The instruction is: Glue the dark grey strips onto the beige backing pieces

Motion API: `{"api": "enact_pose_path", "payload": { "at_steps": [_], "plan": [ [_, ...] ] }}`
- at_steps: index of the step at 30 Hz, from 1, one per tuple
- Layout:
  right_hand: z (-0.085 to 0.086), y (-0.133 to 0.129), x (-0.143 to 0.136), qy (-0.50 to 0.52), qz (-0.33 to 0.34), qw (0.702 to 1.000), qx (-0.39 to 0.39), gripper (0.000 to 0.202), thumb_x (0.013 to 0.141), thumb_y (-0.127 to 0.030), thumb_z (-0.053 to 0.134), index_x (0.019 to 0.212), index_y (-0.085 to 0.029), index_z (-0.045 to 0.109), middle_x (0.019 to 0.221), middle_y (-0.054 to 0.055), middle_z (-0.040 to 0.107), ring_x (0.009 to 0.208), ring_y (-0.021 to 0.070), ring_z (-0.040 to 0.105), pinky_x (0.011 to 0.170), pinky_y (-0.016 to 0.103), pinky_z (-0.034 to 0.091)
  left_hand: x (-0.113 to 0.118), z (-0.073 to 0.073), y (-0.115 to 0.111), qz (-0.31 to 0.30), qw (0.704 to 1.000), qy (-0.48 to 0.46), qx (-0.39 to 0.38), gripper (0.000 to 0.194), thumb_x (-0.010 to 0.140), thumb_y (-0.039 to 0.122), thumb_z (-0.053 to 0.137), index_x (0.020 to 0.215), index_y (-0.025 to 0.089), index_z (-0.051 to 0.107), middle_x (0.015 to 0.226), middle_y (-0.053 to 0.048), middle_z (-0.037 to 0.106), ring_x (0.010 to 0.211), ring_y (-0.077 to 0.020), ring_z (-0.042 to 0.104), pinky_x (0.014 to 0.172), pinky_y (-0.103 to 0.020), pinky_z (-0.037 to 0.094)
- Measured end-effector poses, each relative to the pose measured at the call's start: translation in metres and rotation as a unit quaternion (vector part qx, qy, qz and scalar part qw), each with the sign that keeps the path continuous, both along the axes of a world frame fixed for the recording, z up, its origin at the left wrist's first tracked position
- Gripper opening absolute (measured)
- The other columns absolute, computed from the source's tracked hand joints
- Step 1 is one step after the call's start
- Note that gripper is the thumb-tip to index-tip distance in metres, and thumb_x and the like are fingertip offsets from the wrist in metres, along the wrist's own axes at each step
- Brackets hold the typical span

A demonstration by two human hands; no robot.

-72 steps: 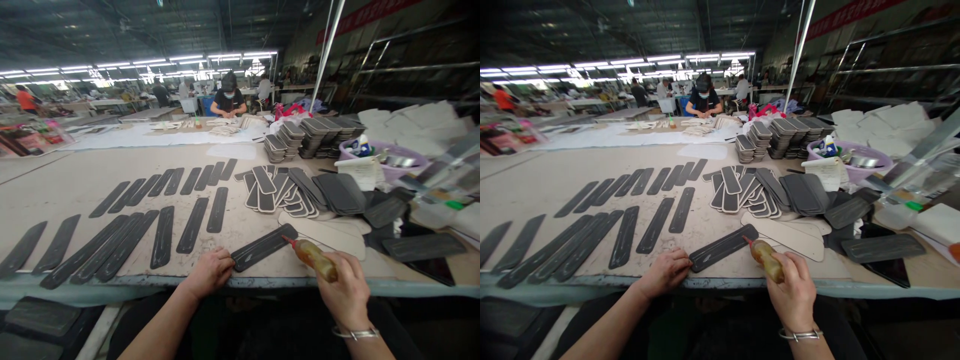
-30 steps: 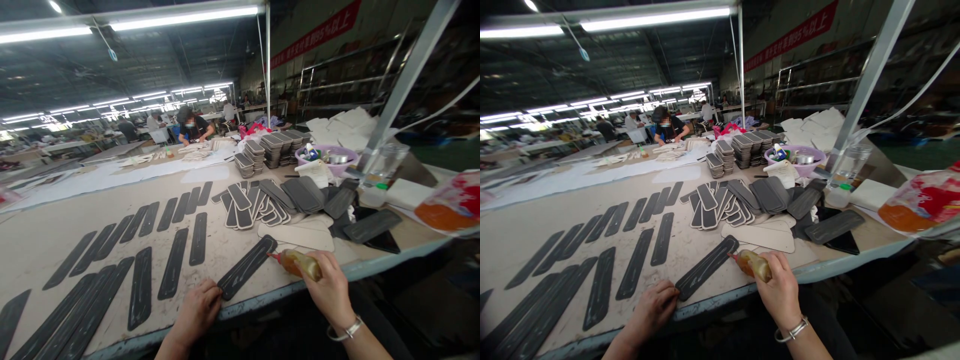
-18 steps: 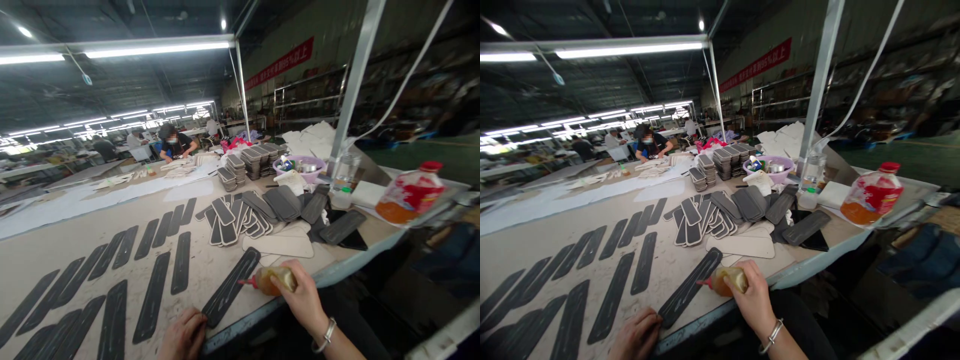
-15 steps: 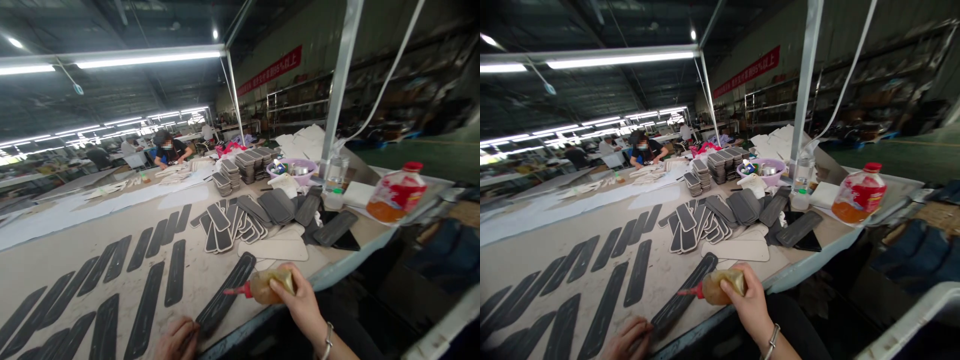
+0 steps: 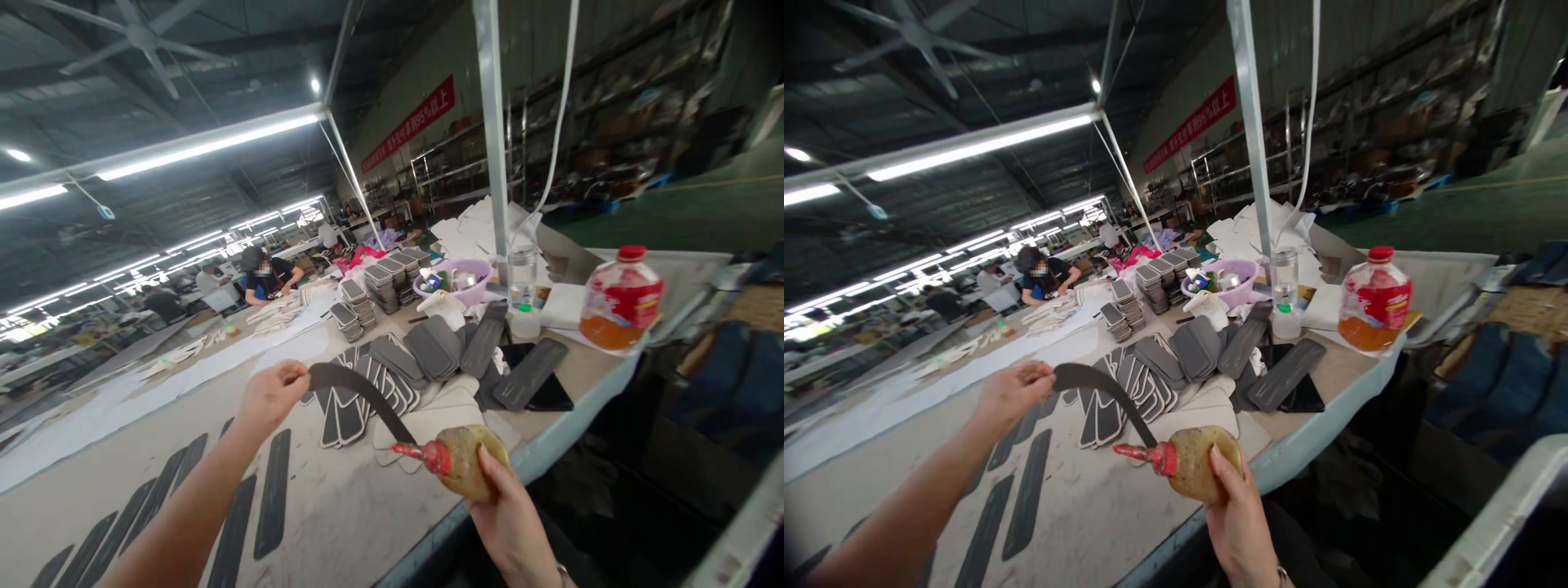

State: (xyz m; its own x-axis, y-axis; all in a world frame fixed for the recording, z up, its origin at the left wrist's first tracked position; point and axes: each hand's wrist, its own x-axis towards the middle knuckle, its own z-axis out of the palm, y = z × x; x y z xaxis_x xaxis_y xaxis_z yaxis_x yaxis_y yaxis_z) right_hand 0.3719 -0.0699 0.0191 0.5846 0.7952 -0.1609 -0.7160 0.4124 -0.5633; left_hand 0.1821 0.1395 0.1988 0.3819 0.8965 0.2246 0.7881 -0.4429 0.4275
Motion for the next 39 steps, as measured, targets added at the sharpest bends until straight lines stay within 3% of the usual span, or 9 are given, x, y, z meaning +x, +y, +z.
{"api": "enact_pose_path", "payload": {
  "at_steps": [6,10,13,17,21,24,28,33,39],
  "plan": [
    [0.008,-0.004,0.017,0.142,-0.004,0.99,-0.01,0.034,0.065,-0.031,0.071,0.095,-0.02,0.06,0.093,0.003,0.066,0.079,0.0194,0.063,0.067,0.033,0.052,0.129,0.05,0.036,0.003,0.98,-0.001,0.198,0.019,0.066,0.025,0.052,0.079,0.016,0.064,0.065,0.0,0.064,0.062,-0.0148,0.058,0.063,-0.024,0.042],
    [0.007,-0.006,0.027,0.186,0.007,0.982,0.006,0.037,0.062,-0.03,0.074,0.096,-0.02,0.061,0.092,0.003,0.067,0.079,0.0199,0.063,0.072,0.036,0.052,0.184,0.05,0.042,-0.063,0.944,-0.016,0.323,0.017,0.073,0.024,0.049,0.079,0.016,0.063,0.075,-0.003,0.065,0.074,-0.0174,0.06,0.07,-0.026,0.043],
    [0.001,-0.007,0.034,0.185,0.031,0.981,0.038,0.034,0.064,-0.031,0.072,0.095,-0.021,0.063,0.093,0.004,0.067,0.078,0.0205,0.063,0.073,0.037,0.052,0.207,0.018,0.042,-0.134,0.911,0.002,0.39,0.016,0.077,0.021,0.048,0.084,0.016,0.061,0.08,-0.005,0.064,0.078,-0.0181,0.059,0.074,-0.028,0.044],
    [-0.005,-0.009,0.039,0.197,0.068,0.976,0.068,0.027,0.067,-0.031,0.071,0.092,-0.023,0.064,0.094,0.003,0.067,0.081,0.0207,0.063,0.075,0.037,0.051,0.217,-0.056,0.038,-0.235,0.882,0.056,0.405,0.016,0.082,0.019,0.045,0.087,0.017,0.06,0.085,-0.006,0.063,0.082,-0.0185,0.057,0.078,-0.029,0.044],
    [-0.01,-0.01,0.042,0.202,0.089,0.973,0.064,0.029,0.067,-0.031,0.071,0.094,-0.024,0.064,0.097,0.003,0.067,0.085,0.0226,0.062,0.078,0.04,0.05,0.216,-0.122,0.029,-0.268,0.899,0.062,0.34,0.013,0.081,0.014,0.046,0.089,0.018,0.056,0.085,-0.004,0.062,0.081,-0.0174,0.057,0.077,-0.029,0.045],
    [-0.013,-0.011,0.046,0.19,0.089,0.977,0.046,0.032,0.066,-0.033,0.071,0.096,-0.023,0.064,0.099,0.005,0.066,0.085,0.0241,0.063,0.077,0.043,0.05,0.213,-0.151,0.023,-0.291,0.913,0.064,0.279,0.016,0.08,0.012,0.047,0.094,0.018,0.053,0.085,-0.004,0.062,0.079,-0.0166,0.057,0.076,-0.029,0.046],
    [-0.016,-0.011,0.051,0.176,0.086,0.98,0.037,0.034,0.066,-0.037,0.07,0.097,-0.023,0.065,0.097,0.006,0.067,0.086,0.0242,0.063,0.077,0.042,0.051,0.206,-0.169,0.019,-0.321,0.914,0.053,0.243,0.019,0.08,0.012,0.046,0.097,0.017,0.053,0.087,-0.004,0.062,0.082,-0.0165,0.057,0.079,-0.03,0.047],
    [-0.017,-0.011,0.051,0.182,0.095,0.978,0.023,0.03,0.066,-0.038,0.071,0.093,-0.025,0.066,0.097,0.004,0.067,0.086,0.0223,0.063,0.076,0.038,0.052,0.195,-0.173,0.017,-0.344,0.917,0.025,0.202,0.015,0.082,0.017,0.047,0.089,0.017,0.061,0.089,-0.006,0.058,0.083,-0.0148,0.056,0.077,-0.026,0.048],
    [-0.027,-0.014,0.054,0.157,0.073,0.985,-0.011,0.027,0.066,-0.038,0.07,0.09,-0.028,0.066,0.091,0.003,0.068,0.088,0.0254,0.062,0.075,0.041,0.052,0.178,-0.174,0.029,-0.185,0.97,-0.032,0.158,0.017,0.082,0.021,0.049,0.091,0.015,0.062,0.089,-0.006,0.06,0.079,-0.013,0.057,0.075,-0.025,0.047]
  ]
}}
